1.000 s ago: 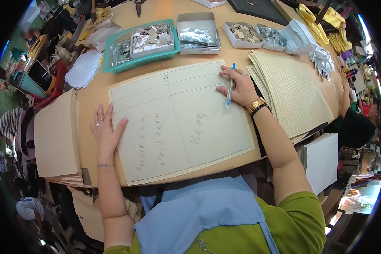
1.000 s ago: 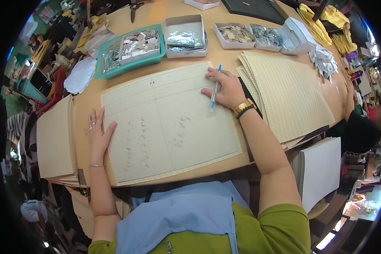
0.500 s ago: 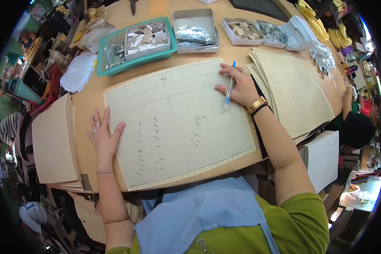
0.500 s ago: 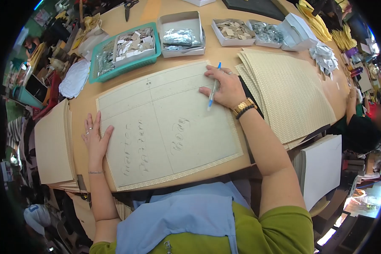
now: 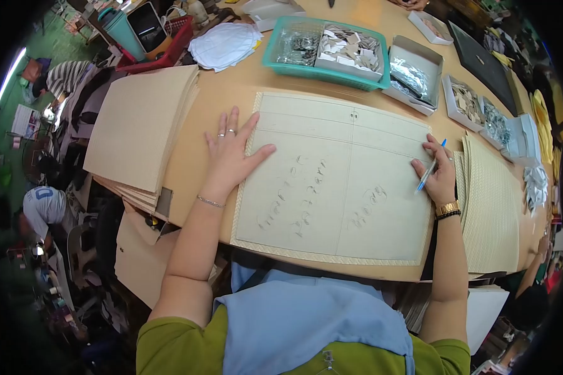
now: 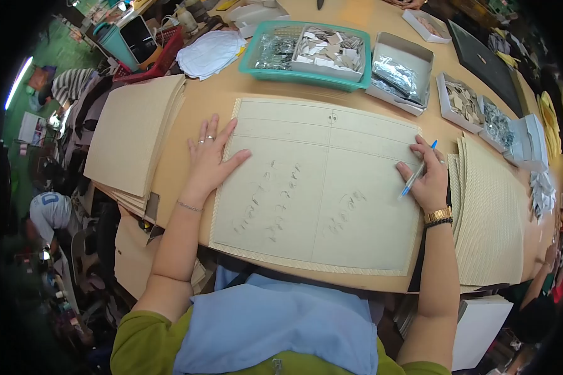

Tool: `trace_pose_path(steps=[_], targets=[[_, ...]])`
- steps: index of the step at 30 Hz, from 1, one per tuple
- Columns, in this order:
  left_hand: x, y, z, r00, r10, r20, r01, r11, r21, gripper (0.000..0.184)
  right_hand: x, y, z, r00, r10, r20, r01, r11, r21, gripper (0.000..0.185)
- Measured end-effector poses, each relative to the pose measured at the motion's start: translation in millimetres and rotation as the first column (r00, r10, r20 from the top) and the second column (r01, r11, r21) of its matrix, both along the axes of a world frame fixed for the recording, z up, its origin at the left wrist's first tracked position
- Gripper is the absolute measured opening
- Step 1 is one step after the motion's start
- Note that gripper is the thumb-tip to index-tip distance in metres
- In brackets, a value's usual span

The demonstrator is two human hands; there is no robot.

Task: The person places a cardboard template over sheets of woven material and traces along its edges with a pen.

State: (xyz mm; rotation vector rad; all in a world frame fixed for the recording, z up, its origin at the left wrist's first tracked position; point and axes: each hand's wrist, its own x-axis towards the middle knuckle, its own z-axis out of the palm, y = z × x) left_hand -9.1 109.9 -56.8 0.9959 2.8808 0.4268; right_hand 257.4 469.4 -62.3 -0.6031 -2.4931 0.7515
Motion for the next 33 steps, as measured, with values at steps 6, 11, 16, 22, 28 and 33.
trace_pose_path(steps=[6,11,16,22,28,33], targets=[[0.1,-1.0,-1.2,1.0,-0.01,-0.003,0.01,1.0,0.023,0.081,-0.2,0.9,-2.4,1.0,0.005,-0.012,-0.005,0.999,-0.043,0.049],[0.3,-1.0,-3.3,1.0,-0.006,-0.011,0.007,0.999,0.038,0.08,-0.6,-1.3,0.2,1.0,0.002,-0.009,-0.002,0.999,-0.044,0.048],[-0.2,-0.6,-3.4,1.0,-0.019,-0.016,0.02,0.999,0.035,0.08,0.6,0.2,-3.0,1.0,-0.003,-0.013,0.002,0.998,-0.065,0.047],[2.5,-0.6,-2.0,0.998,-0.017,-0.065,0.019,0.999,0.038,0.076,-0.2,0.1,0.3,1.0,0.015,0.001,-0.015,1.0,0.005,0.045],[12.3,17.5,2.4,0.929,-0.353,-0.106,0.366,0.918,0.154,0.059,5.4,-1.1,4.6,0.999,-0.02,0.05,0.012,0.986,0.168,0.046],[31.9,36.0,-10.9,0.937,-0.349,0.029,0.336,0.919,0.205,0.06,5.5,-3.3,7.2,0.996,-0.045,0.074,0.035,0.991,0.132,0.046]])
